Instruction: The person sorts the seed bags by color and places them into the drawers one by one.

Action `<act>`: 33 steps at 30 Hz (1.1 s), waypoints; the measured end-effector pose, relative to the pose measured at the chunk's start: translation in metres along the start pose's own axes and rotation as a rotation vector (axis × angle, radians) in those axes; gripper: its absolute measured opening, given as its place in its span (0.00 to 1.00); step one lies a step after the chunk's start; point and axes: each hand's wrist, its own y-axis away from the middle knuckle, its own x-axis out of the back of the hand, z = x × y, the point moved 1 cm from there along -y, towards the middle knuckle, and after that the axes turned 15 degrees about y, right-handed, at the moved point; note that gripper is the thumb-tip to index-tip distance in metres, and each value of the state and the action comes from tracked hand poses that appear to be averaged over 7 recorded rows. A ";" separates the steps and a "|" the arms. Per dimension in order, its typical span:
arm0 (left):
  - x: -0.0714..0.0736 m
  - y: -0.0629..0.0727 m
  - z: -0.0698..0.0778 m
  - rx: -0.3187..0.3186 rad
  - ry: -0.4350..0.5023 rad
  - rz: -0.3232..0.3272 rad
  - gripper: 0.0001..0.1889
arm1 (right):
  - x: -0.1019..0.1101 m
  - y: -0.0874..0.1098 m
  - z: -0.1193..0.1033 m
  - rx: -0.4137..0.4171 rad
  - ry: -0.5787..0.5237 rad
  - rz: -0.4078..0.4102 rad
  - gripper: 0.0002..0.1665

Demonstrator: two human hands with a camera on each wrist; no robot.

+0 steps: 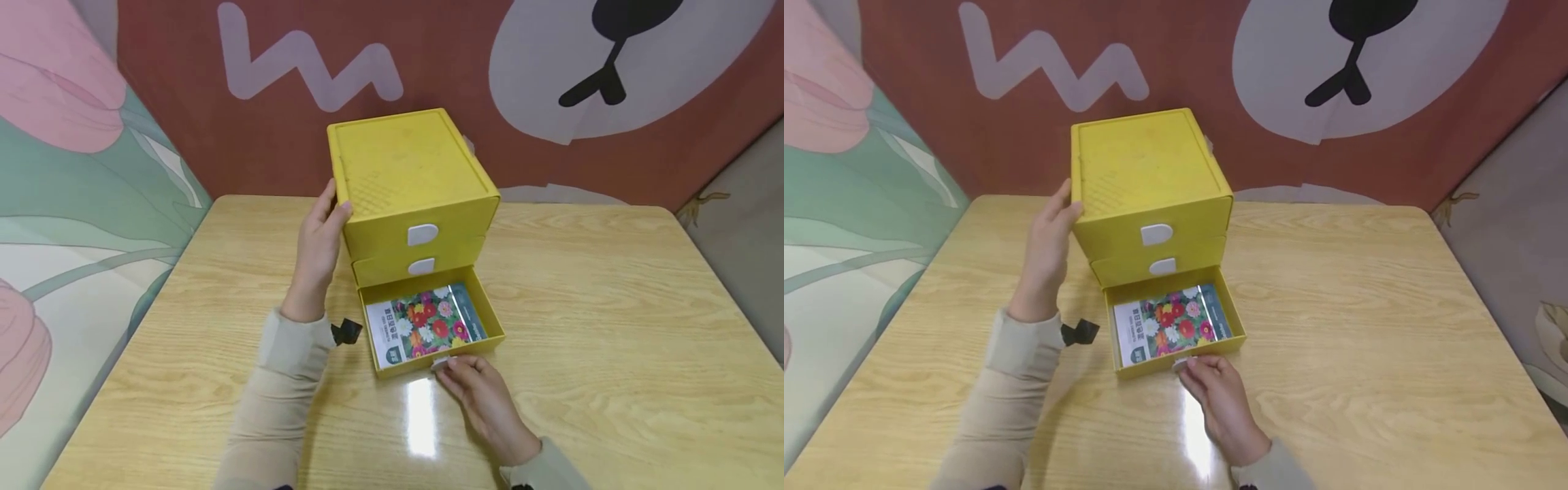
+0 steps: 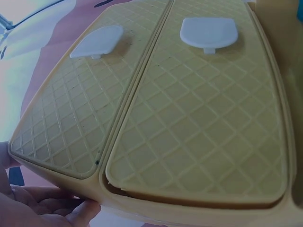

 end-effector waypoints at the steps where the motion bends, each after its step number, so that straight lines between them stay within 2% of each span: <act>1: 0.000 0.000 0.000 0.002 0.000 0.003 0.27 | -0.001 -0.002 -0.001 0.001 0.002 -0.006 0.08; 6: -0.001 0.001 0.001 0.006 -0.010 0.008 0.27 | -0.004 -0.009 -0.007 0.024 0.025 -0.038 0.10; 22: -0.002 0.002 0.001 -0.012 -0.058 0.025 0.27 | -0.015 -0.035 -0.018 0.008 0.067 -0.029 0.08; 33: 0.002 0.002 0.001 -0.107 -0.145 0.046 0.25 | -0.025 -0.051 -0.025 0.043 0.062 -0.053 0.06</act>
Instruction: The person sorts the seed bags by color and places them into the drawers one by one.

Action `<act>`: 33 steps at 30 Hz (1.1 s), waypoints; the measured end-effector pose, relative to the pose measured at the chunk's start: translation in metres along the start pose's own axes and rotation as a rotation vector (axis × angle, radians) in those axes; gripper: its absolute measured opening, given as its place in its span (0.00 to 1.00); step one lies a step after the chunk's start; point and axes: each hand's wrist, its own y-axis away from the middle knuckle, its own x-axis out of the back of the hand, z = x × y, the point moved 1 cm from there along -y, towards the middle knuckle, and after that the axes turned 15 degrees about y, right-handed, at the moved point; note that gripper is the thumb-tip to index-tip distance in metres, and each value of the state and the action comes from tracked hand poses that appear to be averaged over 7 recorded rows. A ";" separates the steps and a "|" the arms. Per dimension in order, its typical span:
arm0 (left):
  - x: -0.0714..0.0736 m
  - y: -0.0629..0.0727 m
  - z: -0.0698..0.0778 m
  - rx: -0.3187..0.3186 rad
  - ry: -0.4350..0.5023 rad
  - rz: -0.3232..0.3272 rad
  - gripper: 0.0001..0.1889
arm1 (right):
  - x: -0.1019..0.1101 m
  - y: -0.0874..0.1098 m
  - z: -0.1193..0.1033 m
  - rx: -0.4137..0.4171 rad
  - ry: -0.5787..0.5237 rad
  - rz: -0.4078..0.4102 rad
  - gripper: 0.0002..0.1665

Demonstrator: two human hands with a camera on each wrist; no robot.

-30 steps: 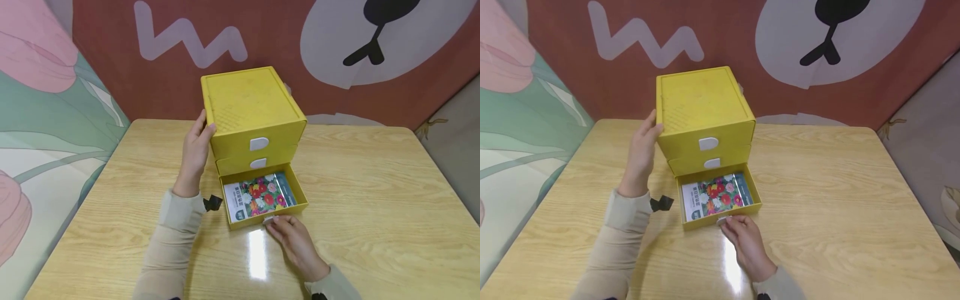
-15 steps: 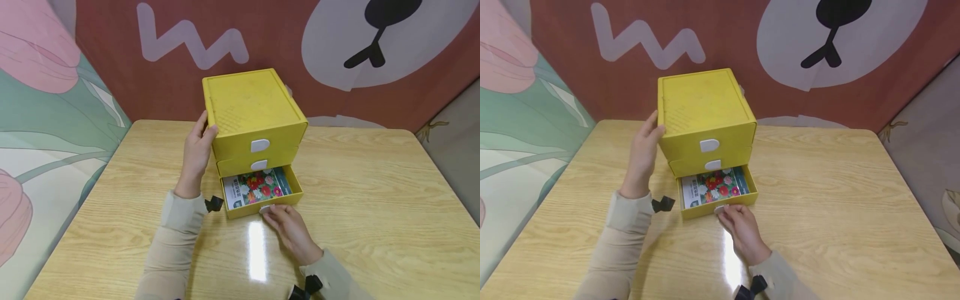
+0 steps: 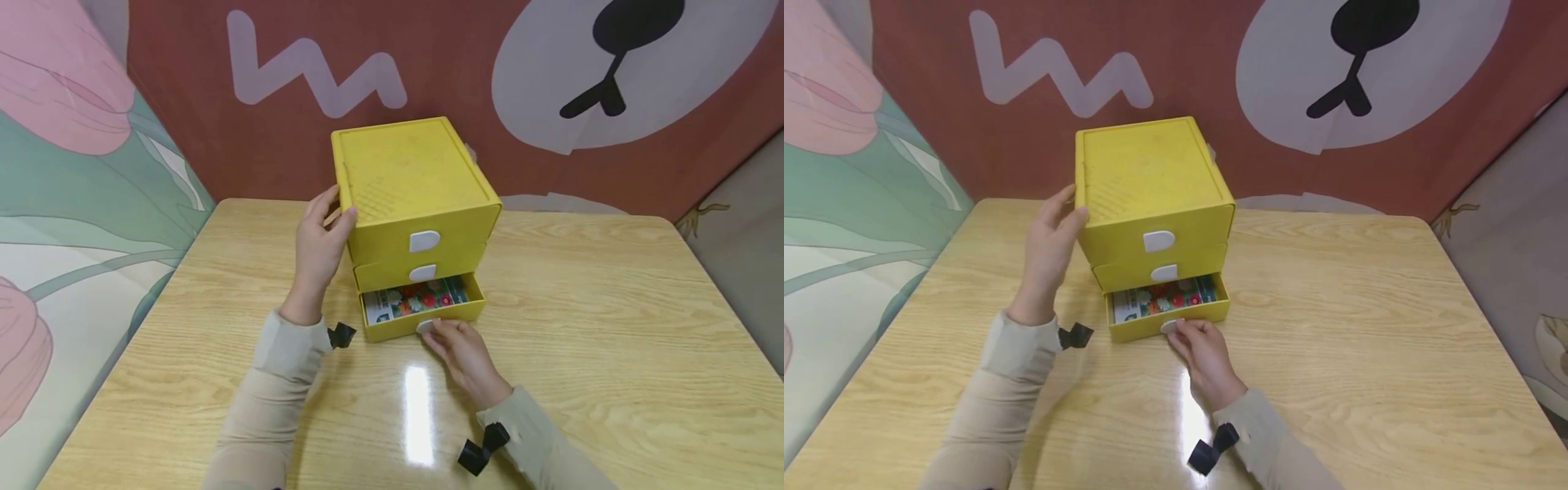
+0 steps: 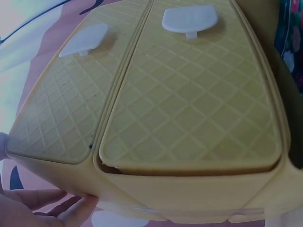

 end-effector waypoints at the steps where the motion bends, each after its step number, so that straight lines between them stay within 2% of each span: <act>1: 0.000 0.000 0.000 -0.002 -0.002 0.003 0.25 | -0.001 -0.002 -0.001 0.003 0.000 -0.002 0.05; 7: 0.002 -0.002 0.000 -0.006 0.003 0.002 0.25 | -0.004 -0.012 -0.005 0.009 0.004 -0.003 0.03; 19: 0.001 -0.003 0.001 0.025 0.040 0.007 0.26 | -0.008 -0.030 -0.011 0.008 -0.010 -0.006 0.06; 33: 0.000 0.000 0.000 0.034 0.043 0.024 0.25 | -0.014 -0.046 -0.009 -0.007 -0.026 0.040 0.05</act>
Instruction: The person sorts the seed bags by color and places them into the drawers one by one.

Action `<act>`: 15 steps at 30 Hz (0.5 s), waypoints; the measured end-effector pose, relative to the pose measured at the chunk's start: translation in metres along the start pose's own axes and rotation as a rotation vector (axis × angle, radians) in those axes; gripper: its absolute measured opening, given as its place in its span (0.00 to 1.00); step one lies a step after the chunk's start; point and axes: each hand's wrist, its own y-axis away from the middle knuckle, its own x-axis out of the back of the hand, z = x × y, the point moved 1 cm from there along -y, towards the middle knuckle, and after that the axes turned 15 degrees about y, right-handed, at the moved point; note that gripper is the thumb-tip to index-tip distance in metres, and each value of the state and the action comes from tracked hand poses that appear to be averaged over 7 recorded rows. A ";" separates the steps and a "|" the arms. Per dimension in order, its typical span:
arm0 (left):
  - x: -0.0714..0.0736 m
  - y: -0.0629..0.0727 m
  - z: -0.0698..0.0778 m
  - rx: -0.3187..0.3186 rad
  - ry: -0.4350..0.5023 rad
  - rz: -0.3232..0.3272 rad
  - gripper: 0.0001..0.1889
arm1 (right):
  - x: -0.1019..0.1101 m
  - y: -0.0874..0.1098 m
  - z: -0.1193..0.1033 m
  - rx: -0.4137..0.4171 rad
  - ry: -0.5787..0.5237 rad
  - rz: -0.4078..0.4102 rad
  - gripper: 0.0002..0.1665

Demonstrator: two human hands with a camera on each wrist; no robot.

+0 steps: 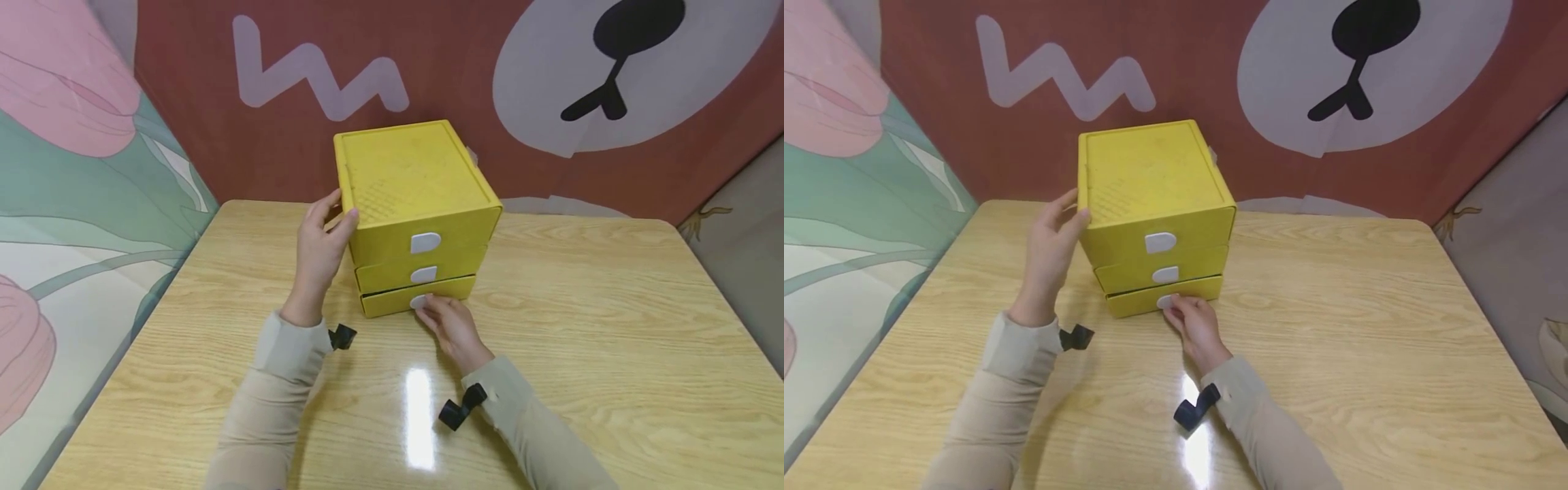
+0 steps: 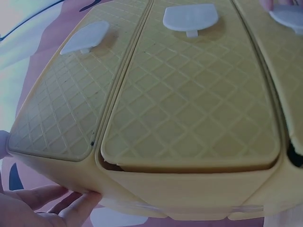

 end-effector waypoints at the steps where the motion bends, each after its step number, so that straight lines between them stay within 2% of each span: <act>1: 0.000 0.000 -0.001 0.000 0.002 0.000 0.25 | 0.000 -0.001 0.000 0.003 -0.001 0.002 0.05; 9: 0.000 -0.003 -0.006 -0.003 0.005 -0.002 0.25 | 0.001 -0.005 0.001 0.009 -0.006 0.009 0.03; 15: 0.001 -0.004 -0.007 0.010 -0.023 0.009 0.25 | 0.007 -0.006 -0.001 0.005 0.018 -0.035 0.02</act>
